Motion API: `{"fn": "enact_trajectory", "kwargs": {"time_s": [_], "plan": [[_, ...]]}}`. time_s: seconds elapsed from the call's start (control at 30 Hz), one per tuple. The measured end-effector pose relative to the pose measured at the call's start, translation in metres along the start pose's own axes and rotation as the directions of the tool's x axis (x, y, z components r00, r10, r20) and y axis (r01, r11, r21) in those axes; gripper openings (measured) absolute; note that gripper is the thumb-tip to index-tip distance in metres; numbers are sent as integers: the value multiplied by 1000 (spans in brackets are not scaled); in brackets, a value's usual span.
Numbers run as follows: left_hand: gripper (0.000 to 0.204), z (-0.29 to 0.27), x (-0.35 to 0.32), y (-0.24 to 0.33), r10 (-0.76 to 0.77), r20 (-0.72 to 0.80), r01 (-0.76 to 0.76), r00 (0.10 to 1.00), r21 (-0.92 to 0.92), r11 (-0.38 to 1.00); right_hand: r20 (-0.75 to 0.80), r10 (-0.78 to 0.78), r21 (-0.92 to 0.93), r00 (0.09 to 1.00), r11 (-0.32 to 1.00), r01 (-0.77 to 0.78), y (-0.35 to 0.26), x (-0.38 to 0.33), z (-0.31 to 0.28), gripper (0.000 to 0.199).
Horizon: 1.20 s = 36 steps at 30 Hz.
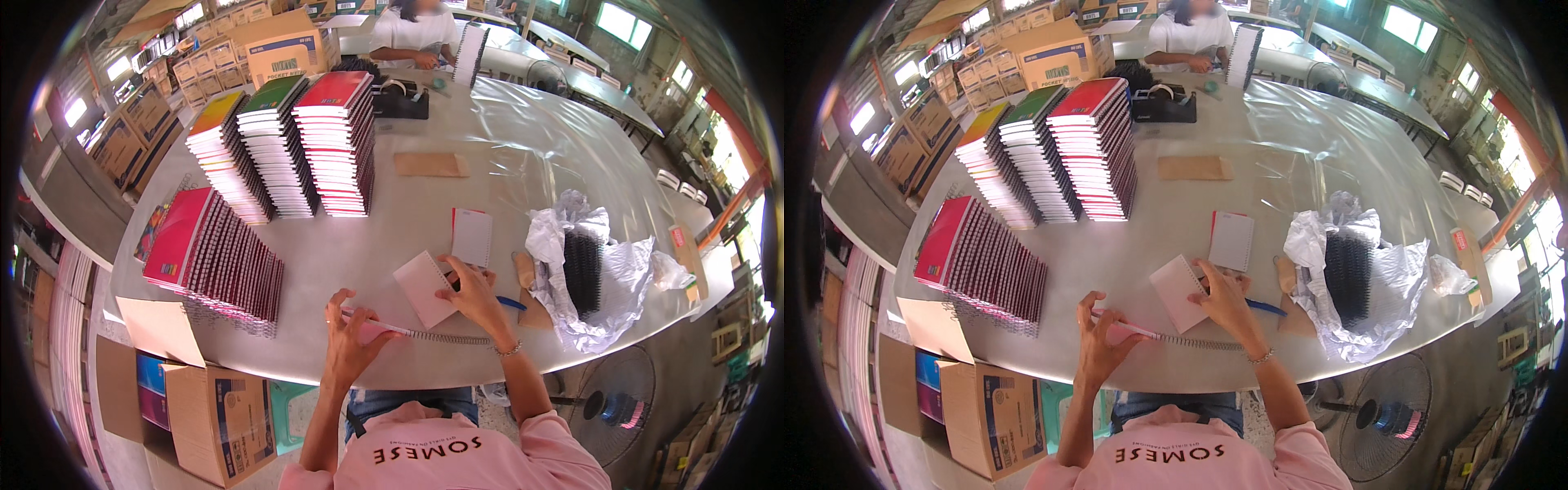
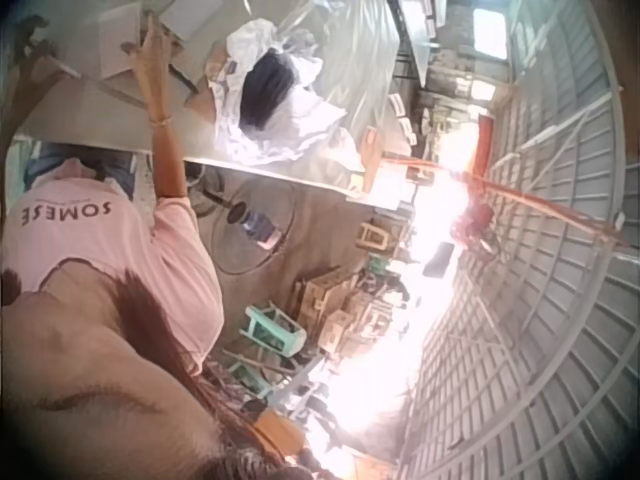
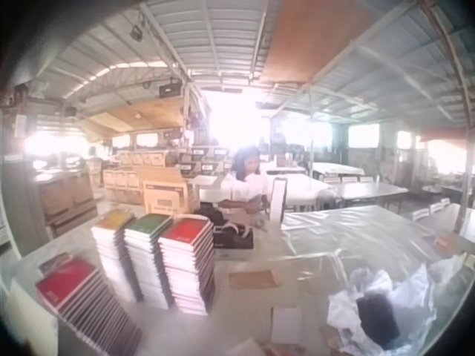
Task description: The person trims and crimps the ends of spiral wire bindings on a stack of notebooks using pliers.
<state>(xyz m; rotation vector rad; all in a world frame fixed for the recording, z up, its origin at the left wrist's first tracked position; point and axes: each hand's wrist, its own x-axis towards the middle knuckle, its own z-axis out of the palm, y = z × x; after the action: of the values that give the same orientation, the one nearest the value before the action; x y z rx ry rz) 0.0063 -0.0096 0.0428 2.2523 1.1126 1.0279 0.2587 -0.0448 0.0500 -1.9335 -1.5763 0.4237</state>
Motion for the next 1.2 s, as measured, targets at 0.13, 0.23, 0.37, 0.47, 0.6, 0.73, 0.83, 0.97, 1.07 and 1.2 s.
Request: {"fn": "enact_trajectory", "kwargs": {"time_s": [0.13,0.23,0.37,0.47,0.6,0.73,0.83,0.97,1.07,1.2], "plan": [[44,-3,-4,0,3,-7,-3,1000,-15,1000,-222,8,325,975,943,66,12,13,-6,44],[44,-7,-6,-2,5,-15,-5,1000,-16,1000,-582,-122,-40,804,992,121,-1,32,-32,41],[42,-7,-6,-6,3,-21,-3,1000,-36,999,-344,31,217,938,975,48,7,42,-42,43],[43,-8,-8,-2,-19,-17,19,1000,-21,1000,-29,-43,487,999,872,51,16,39,-25,48],[43,-8,-7,-5,20,-23,-21,1000,-17,1000,131,-24,571,991,819,-55,7,29,-1,60],[42,-11,-8,-8,42,-22,-43,999,-19,999,108,-34,622,994,782,-41,11,34,-14,52],[41,-14,-8,-7,32,-8,-33,999,-30,999,-146,-1,659,989,746,98,24,43,-29,39],[42,-13,-12,-13,29,-11,-29,1000,-13,999,-499,28,485,866,837,253,34,53,-45,25],[43,-9,-12,-12,44,-24,-45,999,-25,999,-429,-341,-244,836,935,257,78,52,-43,23],[45,-10,-12,-8,25,-28,-26,999,-60,998,-330,-176,-189,927,975,118,99,32,-27,25]]}}
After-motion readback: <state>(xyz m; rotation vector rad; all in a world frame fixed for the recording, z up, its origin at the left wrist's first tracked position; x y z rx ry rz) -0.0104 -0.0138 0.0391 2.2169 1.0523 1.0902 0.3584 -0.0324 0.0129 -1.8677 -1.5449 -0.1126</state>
